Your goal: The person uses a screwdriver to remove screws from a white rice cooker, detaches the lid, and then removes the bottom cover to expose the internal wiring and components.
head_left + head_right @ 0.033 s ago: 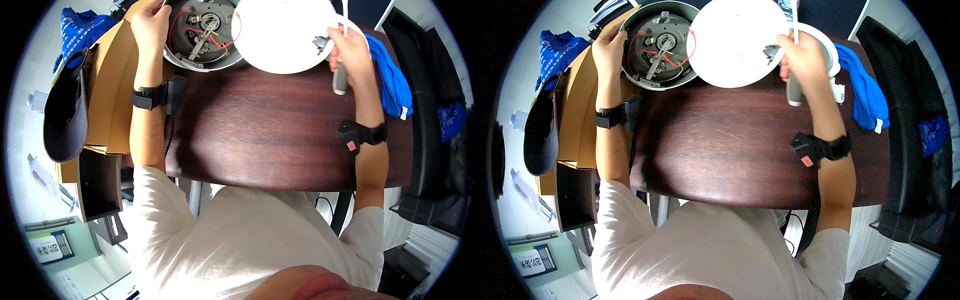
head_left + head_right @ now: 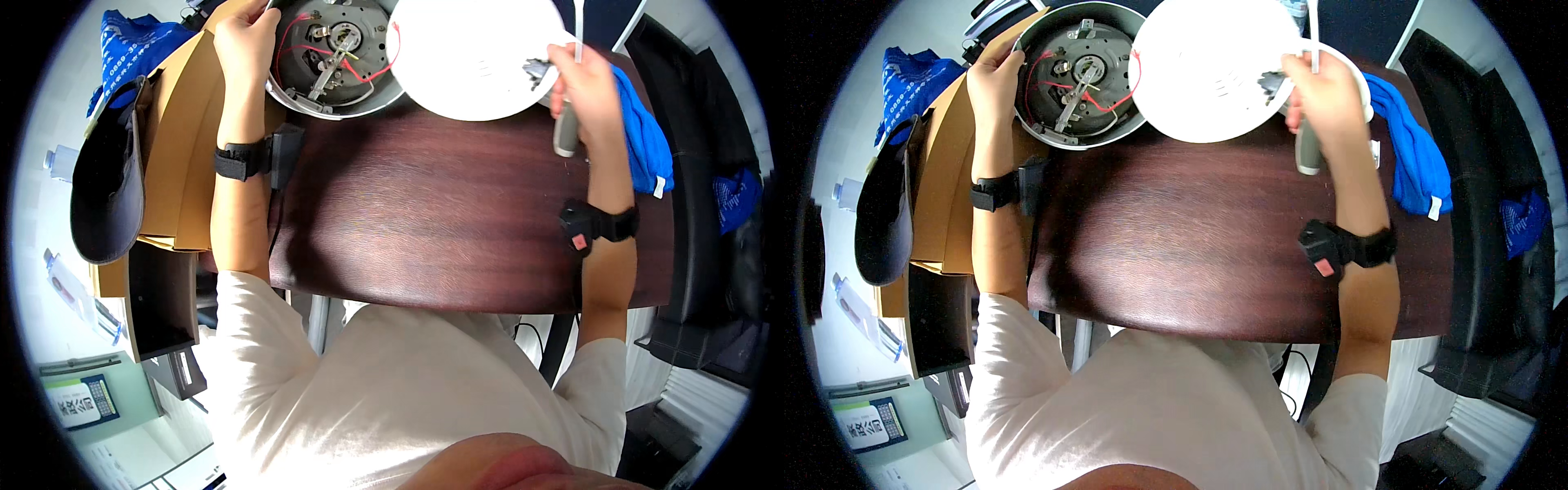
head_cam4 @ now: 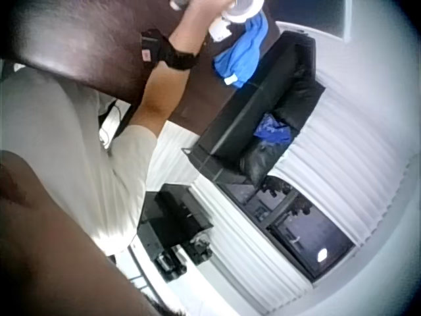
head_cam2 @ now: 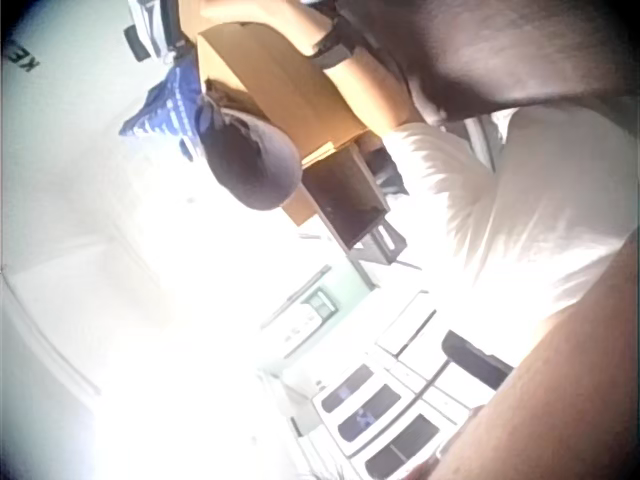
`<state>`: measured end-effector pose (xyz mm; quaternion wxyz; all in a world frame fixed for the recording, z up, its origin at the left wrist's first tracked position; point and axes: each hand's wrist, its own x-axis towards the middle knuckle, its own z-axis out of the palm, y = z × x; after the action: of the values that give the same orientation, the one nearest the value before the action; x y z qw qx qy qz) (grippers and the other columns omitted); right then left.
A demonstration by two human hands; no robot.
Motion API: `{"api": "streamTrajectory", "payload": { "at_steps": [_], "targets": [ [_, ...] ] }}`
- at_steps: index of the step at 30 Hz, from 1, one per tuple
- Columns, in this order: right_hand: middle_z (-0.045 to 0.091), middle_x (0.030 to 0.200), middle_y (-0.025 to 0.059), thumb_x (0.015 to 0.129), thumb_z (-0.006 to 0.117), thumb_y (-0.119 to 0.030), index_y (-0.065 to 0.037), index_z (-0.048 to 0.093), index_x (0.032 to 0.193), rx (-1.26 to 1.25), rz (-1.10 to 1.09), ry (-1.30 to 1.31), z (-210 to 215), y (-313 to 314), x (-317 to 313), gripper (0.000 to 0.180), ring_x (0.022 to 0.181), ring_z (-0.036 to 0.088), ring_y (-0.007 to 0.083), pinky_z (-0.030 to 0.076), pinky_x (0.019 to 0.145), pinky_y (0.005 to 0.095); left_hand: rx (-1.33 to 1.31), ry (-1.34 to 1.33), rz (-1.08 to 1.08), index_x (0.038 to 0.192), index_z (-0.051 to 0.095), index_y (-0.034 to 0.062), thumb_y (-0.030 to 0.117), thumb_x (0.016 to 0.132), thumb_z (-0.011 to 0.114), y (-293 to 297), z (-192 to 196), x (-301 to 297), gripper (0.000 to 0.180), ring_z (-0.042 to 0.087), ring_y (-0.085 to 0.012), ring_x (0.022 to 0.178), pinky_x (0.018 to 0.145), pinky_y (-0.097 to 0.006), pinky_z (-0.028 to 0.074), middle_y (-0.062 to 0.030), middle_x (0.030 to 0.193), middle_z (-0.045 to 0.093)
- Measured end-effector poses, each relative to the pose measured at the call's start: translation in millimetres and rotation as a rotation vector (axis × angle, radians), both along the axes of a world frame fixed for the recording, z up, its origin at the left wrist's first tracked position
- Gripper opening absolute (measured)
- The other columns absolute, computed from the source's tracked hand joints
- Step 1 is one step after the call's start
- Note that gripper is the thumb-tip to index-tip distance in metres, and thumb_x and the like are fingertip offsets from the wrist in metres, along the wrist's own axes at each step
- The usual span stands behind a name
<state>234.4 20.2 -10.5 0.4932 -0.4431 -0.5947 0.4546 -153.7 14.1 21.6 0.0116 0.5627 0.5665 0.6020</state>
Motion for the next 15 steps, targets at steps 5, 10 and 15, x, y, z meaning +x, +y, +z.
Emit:
{"api": "streamTrajectory", "payload": {
  "at_steps": [5, 10, 15],
  "targets": [
    [0.049, 0.055, -0.0006, 0.089, 0.058, -0.023, -0.001, 0.054, 0.087, 0.057, -0.108, 0.059, 24, -5, 23, 0.022, 0.038, 0.048, 0.0088, 0.039, 0.034, 0.0228, -0.125, -0.150, -0.088, 0.108, 0.067, -0.0019, 0.002, 0.081, 0.057, -12, 3, -3, 0.029, 0.061, -0.0093, 0.078, 0.072, -0.022, 0.049, -0.0055, 0.092, 0.067],
    [0.051, 0.060, 0.0032, 0.089, 0.059, -0.024, -0.001, 0.052, 0.084, 0.030, -0.103, 0.158, 12, 15, 29, 0.024, 0.040, 0.050, 0.0110, 0.040, 0.035, 0.0250, -0.151, -0.291, -0.174, 0.109, 0.066, -0.0030, -0.001, 0.082, 0.055, -20, -3, -28, 0.028, 0.063, -0.0120, 0.079, 0.070, -0.022, 0.050, -0.0077, 0.094, 0.068],
    [0.051, 0.061, 0.0030, 0.089, 0.059, -0.025, -0.001, 0.052, 0.088, -0.019, -0.142, 0.085, -2, 22, 12, 0.024, 0.041, 0.050, 0.0114, 0.041, 0.035, 0.0257, -0.249, -0.453, -0.270, 0.107, 0.065, -0.0051, -0.003, 0.082, 0.054, -28, -13, -49, 0.027, 0.064, -0.0146, 0.077, 0.070, -0.025, 0.052, -0.0089, 0.092, 0.067]
  ]
}}
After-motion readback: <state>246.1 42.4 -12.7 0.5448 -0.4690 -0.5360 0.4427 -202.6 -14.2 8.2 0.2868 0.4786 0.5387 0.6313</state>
